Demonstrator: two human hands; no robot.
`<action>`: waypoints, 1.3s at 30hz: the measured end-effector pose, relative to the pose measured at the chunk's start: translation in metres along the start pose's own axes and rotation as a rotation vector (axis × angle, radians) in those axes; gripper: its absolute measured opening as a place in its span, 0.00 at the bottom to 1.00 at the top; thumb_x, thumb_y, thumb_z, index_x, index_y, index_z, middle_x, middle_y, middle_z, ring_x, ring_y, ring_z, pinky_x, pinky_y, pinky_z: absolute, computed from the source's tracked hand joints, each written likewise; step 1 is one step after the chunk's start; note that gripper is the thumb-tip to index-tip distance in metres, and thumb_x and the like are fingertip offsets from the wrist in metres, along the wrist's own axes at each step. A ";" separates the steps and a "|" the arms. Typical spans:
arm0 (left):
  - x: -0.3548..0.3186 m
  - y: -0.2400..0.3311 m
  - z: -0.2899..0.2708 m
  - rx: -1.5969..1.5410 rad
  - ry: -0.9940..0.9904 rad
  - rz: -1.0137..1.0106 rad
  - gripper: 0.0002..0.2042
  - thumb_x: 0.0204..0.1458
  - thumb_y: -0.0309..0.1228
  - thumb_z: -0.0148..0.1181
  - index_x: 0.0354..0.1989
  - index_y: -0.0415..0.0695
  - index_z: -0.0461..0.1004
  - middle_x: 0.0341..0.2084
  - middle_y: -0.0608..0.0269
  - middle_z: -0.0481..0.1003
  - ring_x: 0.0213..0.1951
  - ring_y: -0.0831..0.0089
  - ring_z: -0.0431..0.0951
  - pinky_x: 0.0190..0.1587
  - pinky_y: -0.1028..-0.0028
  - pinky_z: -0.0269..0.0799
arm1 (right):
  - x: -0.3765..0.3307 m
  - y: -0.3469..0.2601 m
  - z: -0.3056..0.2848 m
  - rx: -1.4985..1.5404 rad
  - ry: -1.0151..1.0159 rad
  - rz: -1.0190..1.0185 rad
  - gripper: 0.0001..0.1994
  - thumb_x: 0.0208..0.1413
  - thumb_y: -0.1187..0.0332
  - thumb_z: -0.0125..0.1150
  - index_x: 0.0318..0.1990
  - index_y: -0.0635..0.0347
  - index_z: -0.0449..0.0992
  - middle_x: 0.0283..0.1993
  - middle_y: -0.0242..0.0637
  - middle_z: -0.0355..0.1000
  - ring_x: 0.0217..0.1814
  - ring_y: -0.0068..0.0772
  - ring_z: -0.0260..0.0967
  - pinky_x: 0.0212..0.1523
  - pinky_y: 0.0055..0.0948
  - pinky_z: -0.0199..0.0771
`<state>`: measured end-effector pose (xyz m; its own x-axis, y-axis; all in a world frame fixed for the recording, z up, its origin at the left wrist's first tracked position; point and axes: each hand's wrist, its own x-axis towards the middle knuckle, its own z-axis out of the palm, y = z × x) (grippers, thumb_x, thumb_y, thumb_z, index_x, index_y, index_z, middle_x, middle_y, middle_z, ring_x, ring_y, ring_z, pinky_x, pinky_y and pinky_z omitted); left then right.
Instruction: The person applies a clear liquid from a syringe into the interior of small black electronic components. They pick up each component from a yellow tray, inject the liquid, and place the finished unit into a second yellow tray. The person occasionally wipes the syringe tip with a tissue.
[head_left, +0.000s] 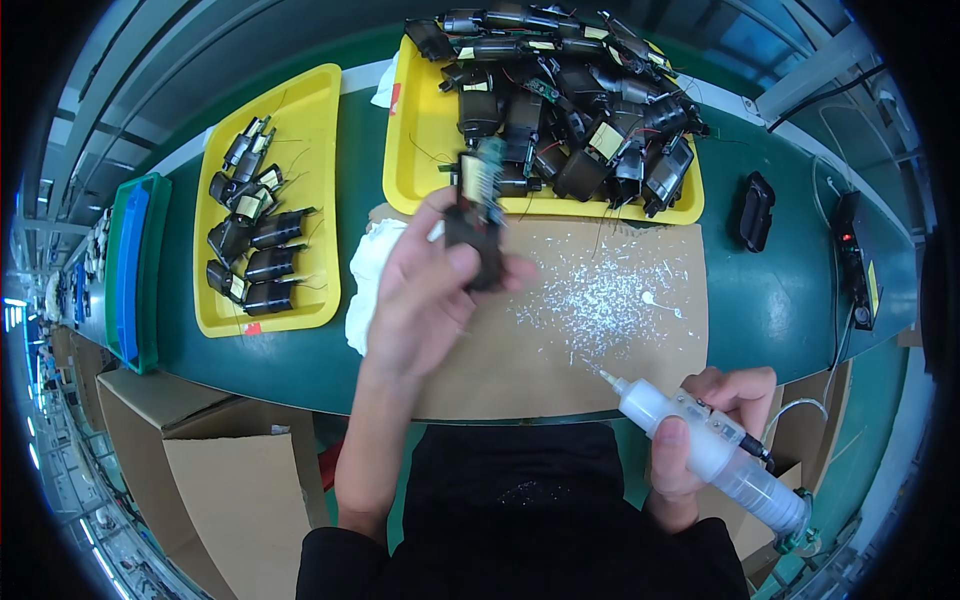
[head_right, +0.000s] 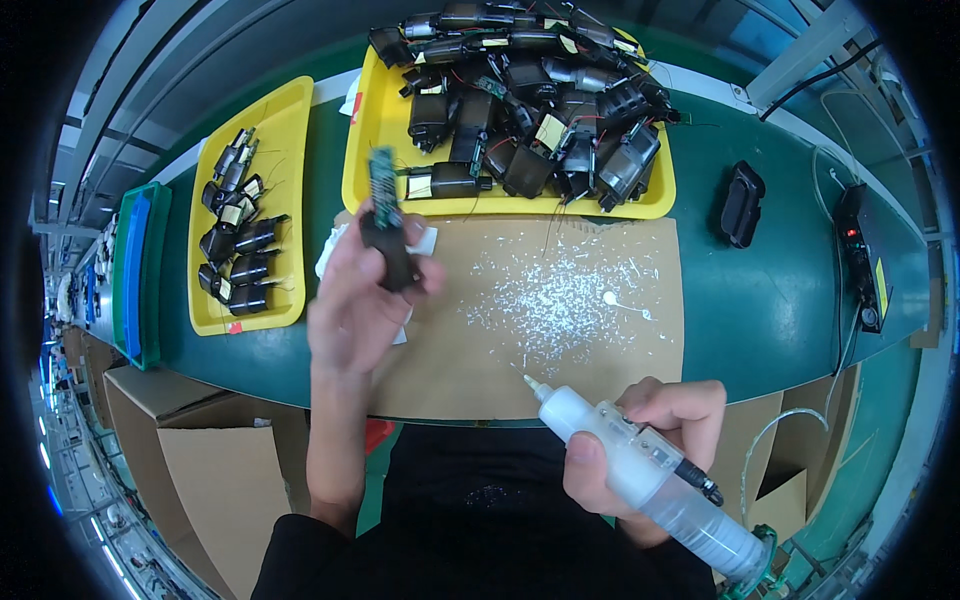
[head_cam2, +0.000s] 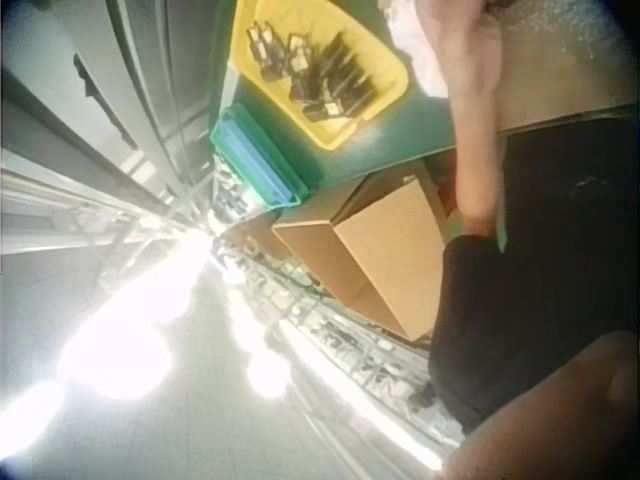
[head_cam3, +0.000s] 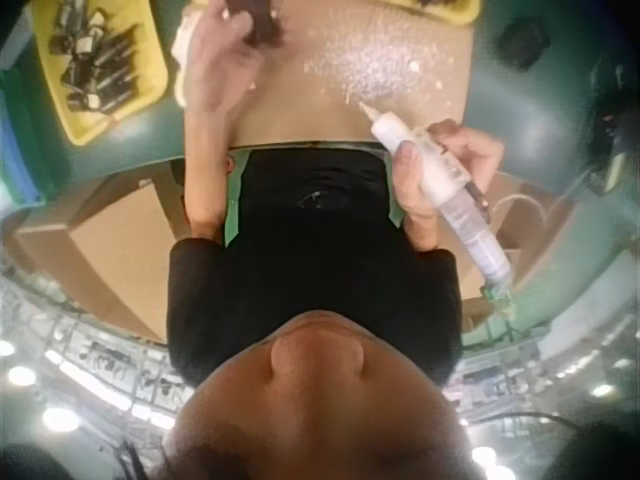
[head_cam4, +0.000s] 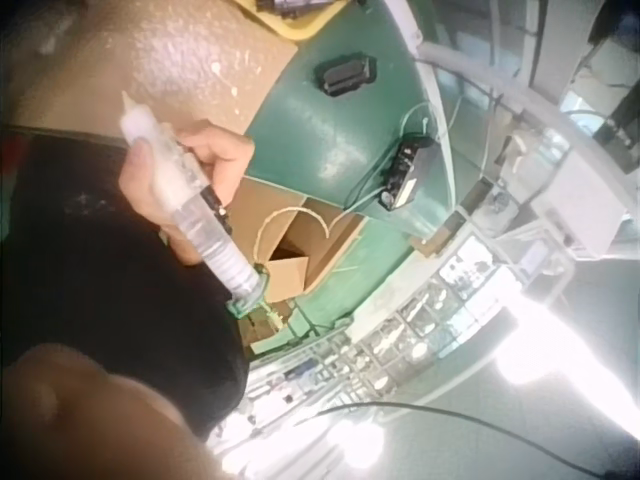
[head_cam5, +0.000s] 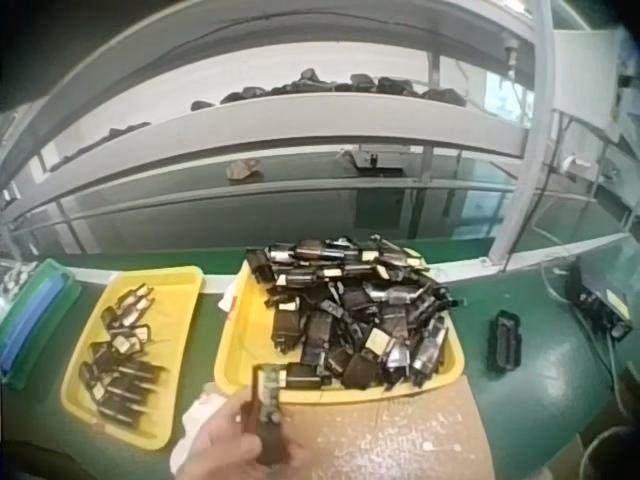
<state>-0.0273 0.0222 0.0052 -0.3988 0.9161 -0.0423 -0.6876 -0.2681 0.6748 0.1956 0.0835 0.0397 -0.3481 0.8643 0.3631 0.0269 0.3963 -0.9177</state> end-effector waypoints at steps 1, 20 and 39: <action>0.000 -0.006 0.009 0.066 0.011 0.013 0.27 0.47 0.28 0.54 0.56 0.37 0.53 0.39 0.54 0.66 0.32 0.60 0.76 0.29 0.72 0.73 | 0.001 -0.003 0.000 0.004 0.027 0.007 0.22 0.38 0.64 0.66 0.31 0.62 0.56 0.21 0.31 0.57 0.17 0.16 0.54 0.21 0.14 0.55; -0.007 -0.020 0.013 0.121 -0.457 -0.246 0.33 0.47 0.50 0.53 0.49 0.29 0.61 0.34 0.48 0.71 0.32 0.68 0.73 0.25 0.77 0.66 | 0.013 -0.025 0.009 -0.025 -0.080 -0.090 0.25 0.35 0.62 0.64 0.31 0.62 0.52 0.18 0.29 0.57 0.13 0.18 0.50 0.18 0.14 0.51; -0.007 -0.023 0.010 0.132 -0.562 -0.210 0.30 0.49 0.45 0.55 0.46 0.24 0.66 0.40 0.40 0.71 0.38 0.62 0.73 0.42 0.66 0.67 | 0.006 -0.020 0.017 -0.018 0.003 -0.025 0.27 0.38 0.57 0.67 0.30 0.63 0.53 0.21 0.30 0.53 0.12 0.14 0.46 0.14 0.13 0.50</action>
<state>-0.0024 0.0247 -0.0024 0.1431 0.9719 0.1868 -0.6216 -0.0586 0.7811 0.1768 0.0753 0.0576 -0.3464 0.8550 0.3860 0.0353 0.4231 -0.9054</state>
